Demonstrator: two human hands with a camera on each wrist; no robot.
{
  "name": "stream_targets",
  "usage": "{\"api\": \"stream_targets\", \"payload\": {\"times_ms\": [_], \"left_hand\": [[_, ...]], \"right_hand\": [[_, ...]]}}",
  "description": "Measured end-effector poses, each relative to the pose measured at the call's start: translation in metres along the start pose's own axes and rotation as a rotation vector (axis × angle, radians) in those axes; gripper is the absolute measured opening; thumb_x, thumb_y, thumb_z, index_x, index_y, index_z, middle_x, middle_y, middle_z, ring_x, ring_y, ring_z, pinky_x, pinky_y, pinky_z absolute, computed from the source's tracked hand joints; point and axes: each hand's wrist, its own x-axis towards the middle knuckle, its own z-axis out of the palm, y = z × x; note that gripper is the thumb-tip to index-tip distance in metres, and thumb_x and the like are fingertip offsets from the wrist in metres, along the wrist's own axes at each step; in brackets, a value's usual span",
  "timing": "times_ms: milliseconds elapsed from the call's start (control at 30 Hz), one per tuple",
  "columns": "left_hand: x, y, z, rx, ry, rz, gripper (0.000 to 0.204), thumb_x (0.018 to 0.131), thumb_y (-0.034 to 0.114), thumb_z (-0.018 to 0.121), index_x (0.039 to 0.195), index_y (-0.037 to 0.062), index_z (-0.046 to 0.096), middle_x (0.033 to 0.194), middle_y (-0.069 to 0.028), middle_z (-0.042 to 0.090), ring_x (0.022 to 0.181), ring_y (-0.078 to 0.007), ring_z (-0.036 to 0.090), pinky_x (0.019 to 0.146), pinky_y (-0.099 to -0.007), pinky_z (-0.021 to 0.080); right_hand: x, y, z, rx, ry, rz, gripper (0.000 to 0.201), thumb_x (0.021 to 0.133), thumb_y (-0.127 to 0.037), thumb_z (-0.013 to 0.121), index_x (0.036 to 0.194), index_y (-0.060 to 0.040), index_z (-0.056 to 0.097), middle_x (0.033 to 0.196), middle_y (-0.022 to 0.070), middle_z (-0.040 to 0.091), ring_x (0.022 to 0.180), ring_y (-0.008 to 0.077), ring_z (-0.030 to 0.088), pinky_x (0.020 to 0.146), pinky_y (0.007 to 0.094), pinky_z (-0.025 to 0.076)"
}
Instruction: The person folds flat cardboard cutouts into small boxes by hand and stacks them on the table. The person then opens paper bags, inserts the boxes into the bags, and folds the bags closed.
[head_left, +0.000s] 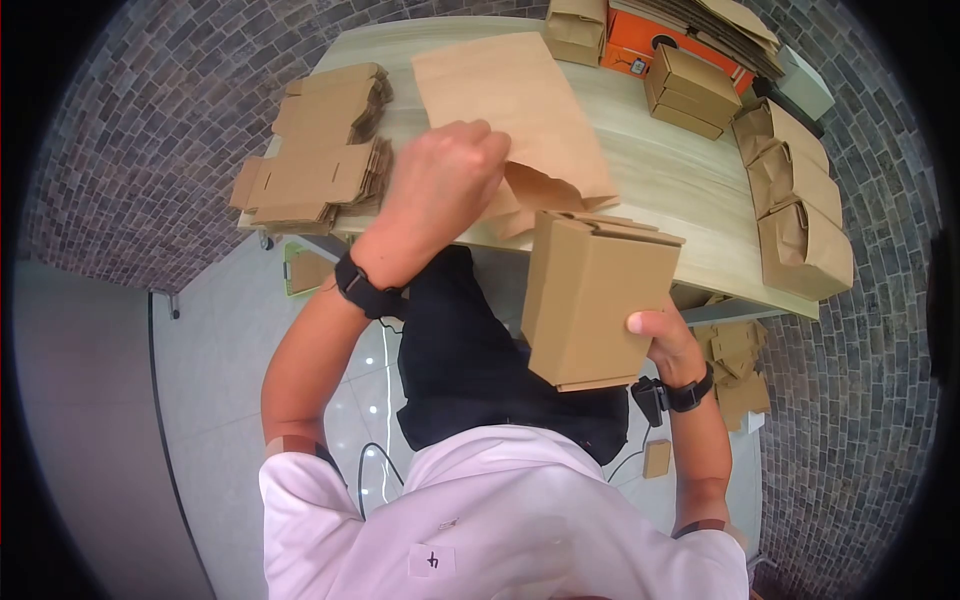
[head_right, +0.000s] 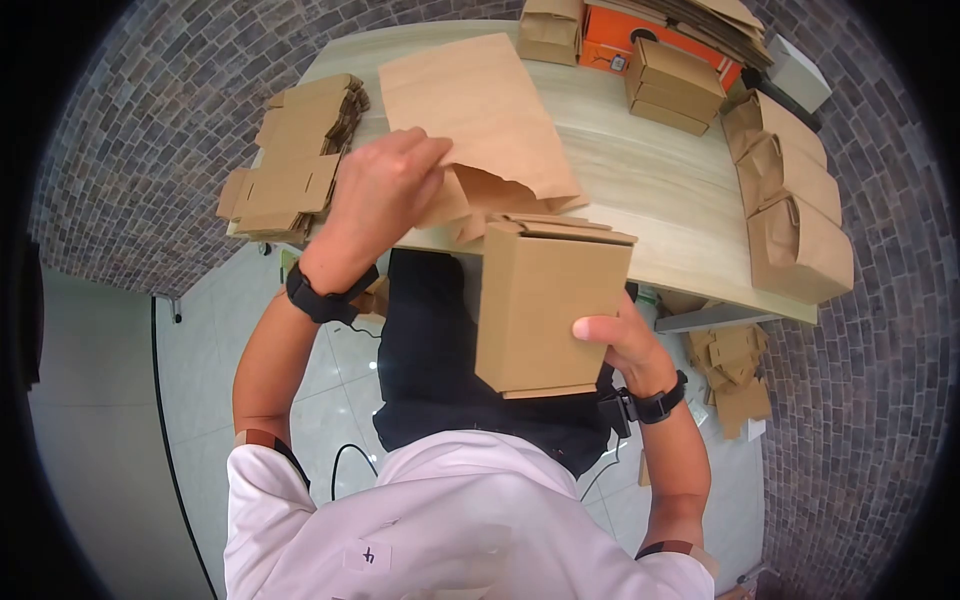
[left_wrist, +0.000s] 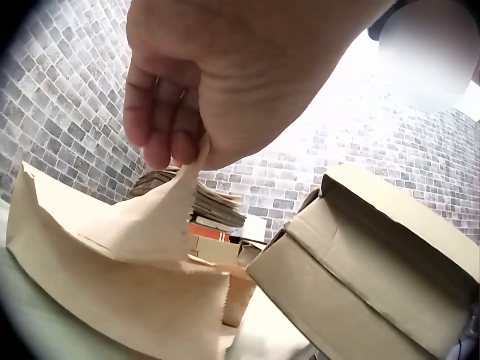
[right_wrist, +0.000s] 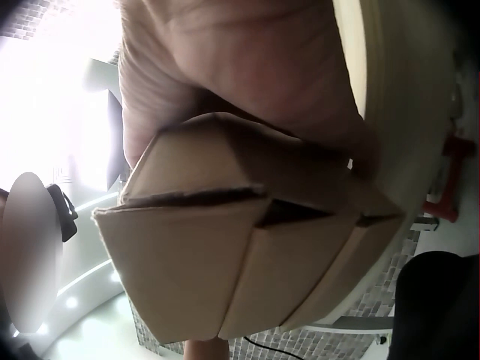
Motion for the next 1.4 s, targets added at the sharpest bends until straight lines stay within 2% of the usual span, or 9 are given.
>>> {"api": "stream_targets", "payload": {"times_ms": [67,167,333,500,700,900,1000,1133,1400], "left_hand": [[-0.009,0.006,0.011,0.11,-0.138,0.046,0.027,0.08,0.005,0.069,0.107,0.0054,0.071,0.085,-0.0087,0.065,0.079,-0.029,0.064,0.067,-0.0399,0.052],[-0.016,0.017,0.03,0.089,-0.053,0.096,0.036,0.081,0.005,0.069,0.117,0.0041,0.067,0.09,-0.0064,0.063,0.081,-0.0259,0.061,0.069,-0.0401,0.05],[-0.048,0.033,0.028,-0.029,0.044,-0.017,0.073,0.076,0.011,0.082,0.14,0.0033,0.051,0.121,-0.017,0.056,0.113,-0.0365,0.056,0.096,-0.0451,0.048],[-0.133,0.028,0.067,-0.241,0.3,-0.531,0.088,0.07,0.027,0.093,0.138,-0.0003,0.044,0.135,-0.0212,0.046,0.126,-0.0413,0.046,0.106,-0.0488,0.041],[-0.13,0.037,0.089,-0.101,0.288,-0.603,0.095,0.066,0.031,0.095,0.138,-0.0011,0.042,0.13,-0.022,0.045,0.124,-0.0413,0.044,0.105,-0.0502,0.038],[-0.101,0.022,0.095,-0.043,0.187,-0.486,0.051,0.068,0.011,0.083,0.113,0.0053,0.06,0.127,-0.0163,0.051,0.123,-0.0388,0.046,0.098,-0.0494,0.04],[-0.083,0.012,0.087,-0.023,0.325,-0.291,0.023,0.074,0.001,0.074,0.092,0.0074,0.061,0.105,-0.0094,0.061,0.106,-0.0361,0.057,0.089,-0.0469,0.043],[-0.053,0.006,0.054,-0.032,0.359,-0.155,0.017,0.081,-0.002,0.072,0.091,0.0037,0.06,0.09,-0.0116,0.062,0.089,-0.0346,0.059,0.075,-0.0449,0.046],[-0.011,0.01,-0.002,-0.052,0.292,-0.201,0.012,0.086,0.003,0.07,0.09,0.004,0.059,0.079,-0.0127,0.06,0.077,-0.0344,0.06,0.066,-0.0454,0.048]], "right_hand": [[-0.008,0.007,-0.01,-0.004,0.014,0.0,0.078,0.074,-0.022,0.08,0.141,0.0032,0.05,0.127,0.0123,0.064,0.114,0.0221,0.065,0.096,0.0348,0.054],[-0.017,0.016,-0.023,0.003,0.083,-0.015,0.079,0.073,-0.025,0.082,0.14,0.0037,0.051,0.125,0.0124,0.064,0.113,0.0219,0.065,0.095,0.0347,0.055],[-0.029,0.029,-0.037,0.053,0.118,-0.003,0.087,0.069,-0.033,0.086,0.14,0.0039,0.05,0.126,0.0143,0.065,0.113,0.025,0.067,0.095,0.0359,0.057],[-0.037,0.033,-0.036,0.089,0.113,-0.03,0.08,0.071,-0.033,0.085,0.135,0.0032,0.055,0.122,0.0121,0.066,0.109,0.0217,0.066,0.09,0.0333,0.056],[-0.042,0.045,-0.041,0.068,0.118,-0.015,0.089,0.07,-0.037,0.084,0.14,0.0055,0.049,0.127,0.0165,0.064,0.111,0.0262,0.068,0.091,0.0368,0.058],[-0.048,0.041,-0.026,0.097,0.16,-0.021,0.085,0.07,-0.035,0.085,0.138,0.0041,0.052,0.125,0.0141,0.065,0.11,0.0244,0.067,0.09,0.0355,0.057],[-0.048,0.045,-0.027,0.122,0.132,0.004,0.083,0.07,-0.033,0.085,0.137,0.0037,0.053,0.125,0.0135,0.065,0.11,0.024,0.067,0.09,0.0351,0.057],[-0.039,0.04,-0.018,0.098,0.065,0.027,0.083,0.071,-0.031,0.084,0.139,0.0044,0.051,0.126,0.0143,0.065,0.11,0.0248,0.068,0.091,0.0352,0.058],[-0.005,-0.009,0.011,0.031,0.035,-0.035,0.081,0.075,-0.021,0.079,0.144,0.0035,0.046,0.129,0.013,0.062,0.116,0.0233,0.063,0.098,0.0356,0.053]]}}
